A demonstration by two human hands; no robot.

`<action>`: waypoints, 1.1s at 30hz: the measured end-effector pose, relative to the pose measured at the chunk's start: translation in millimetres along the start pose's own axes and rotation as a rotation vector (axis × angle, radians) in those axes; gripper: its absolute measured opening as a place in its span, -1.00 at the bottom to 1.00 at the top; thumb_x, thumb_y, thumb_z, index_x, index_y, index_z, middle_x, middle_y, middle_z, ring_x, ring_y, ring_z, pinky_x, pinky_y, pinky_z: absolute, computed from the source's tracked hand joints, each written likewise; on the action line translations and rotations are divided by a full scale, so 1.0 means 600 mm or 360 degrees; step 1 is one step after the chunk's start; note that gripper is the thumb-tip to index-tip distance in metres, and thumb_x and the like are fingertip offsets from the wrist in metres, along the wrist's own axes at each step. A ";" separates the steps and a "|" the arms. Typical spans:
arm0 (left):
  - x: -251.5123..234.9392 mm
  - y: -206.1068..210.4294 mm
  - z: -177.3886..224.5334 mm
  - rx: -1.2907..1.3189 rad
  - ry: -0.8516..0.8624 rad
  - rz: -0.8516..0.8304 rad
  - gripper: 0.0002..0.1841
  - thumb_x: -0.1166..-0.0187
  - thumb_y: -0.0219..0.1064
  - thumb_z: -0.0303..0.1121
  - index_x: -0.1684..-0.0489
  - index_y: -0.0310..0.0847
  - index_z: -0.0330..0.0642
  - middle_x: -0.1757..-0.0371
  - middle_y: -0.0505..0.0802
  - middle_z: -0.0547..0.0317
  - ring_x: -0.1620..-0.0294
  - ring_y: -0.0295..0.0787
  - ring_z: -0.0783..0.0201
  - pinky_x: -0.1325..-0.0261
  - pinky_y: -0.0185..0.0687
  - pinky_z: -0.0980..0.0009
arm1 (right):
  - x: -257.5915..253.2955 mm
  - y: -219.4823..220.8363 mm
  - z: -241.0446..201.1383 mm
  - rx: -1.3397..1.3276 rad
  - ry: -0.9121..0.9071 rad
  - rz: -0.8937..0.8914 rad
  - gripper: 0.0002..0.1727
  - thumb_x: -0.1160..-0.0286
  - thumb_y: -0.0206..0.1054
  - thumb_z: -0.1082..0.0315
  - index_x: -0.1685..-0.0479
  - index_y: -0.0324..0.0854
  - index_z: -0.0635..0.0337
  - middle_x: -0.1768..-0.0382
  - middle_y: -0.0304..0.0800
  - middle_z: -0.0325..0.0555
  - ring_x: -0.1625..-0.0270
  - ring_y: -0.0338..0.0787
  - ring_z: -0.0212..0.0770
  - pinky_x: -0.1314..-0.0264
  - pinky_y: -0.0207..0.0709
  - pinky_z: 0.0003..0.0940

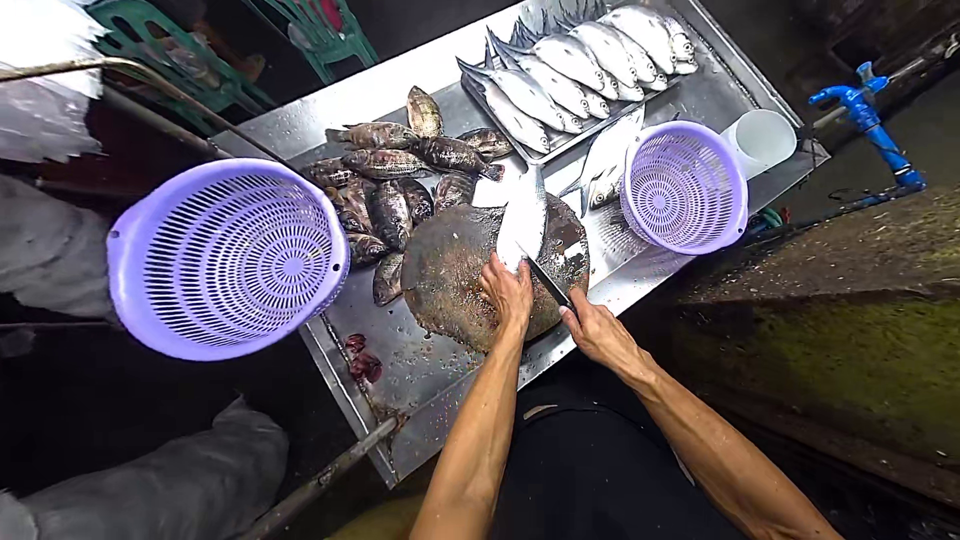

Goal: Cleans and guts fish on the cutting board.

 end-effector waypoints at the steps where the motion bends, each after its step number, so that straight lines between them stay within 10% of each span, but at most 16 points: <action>1: -0.002 0.004 0.001 -0.0008 -0.0004 0.0018 -0.31 -0.70 0.19 0.05 -0.70 0.29 -0.24 -0.49 0.56 -0.37 -0.53 0.42 -0.36 -0.45 0.30 -0.39 | 0.007 0.001 0.000 0.0026 0.0014 -0.0027 -0.48 -0.86 -0.15 -0.08 -0.39 0.44 0.11 0.24 0.78 0.04 0.12 0.85 0.10 0.04 0.68 0.12; 33: -0.005 0.017 -0.012 -0.0009 0.0089 0.0193 -0.48 -0.61 0.27 -0.08 -0.34 0.59 -0.34 -0.30 0.69 -0.30 -0.36 0.63 -0.25 -0.35 0.44 -0.27 | -0.048 -0.008 -0.069 0.0377 0.0151 -0.0122 -0.47 -0.89 -0.19 -0.02 -0.49 0.41 0.14 0.07 0.83 0.15 -0.05 0.87 0.21 -0.05 0.69 0.19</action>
Point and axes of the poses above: each hand's wrist, its own x-axis away from the middle knuckle, its own y-axis out of the palm, z = x × y, the point moved 2 cm from there along -x, towards the middle knuckle
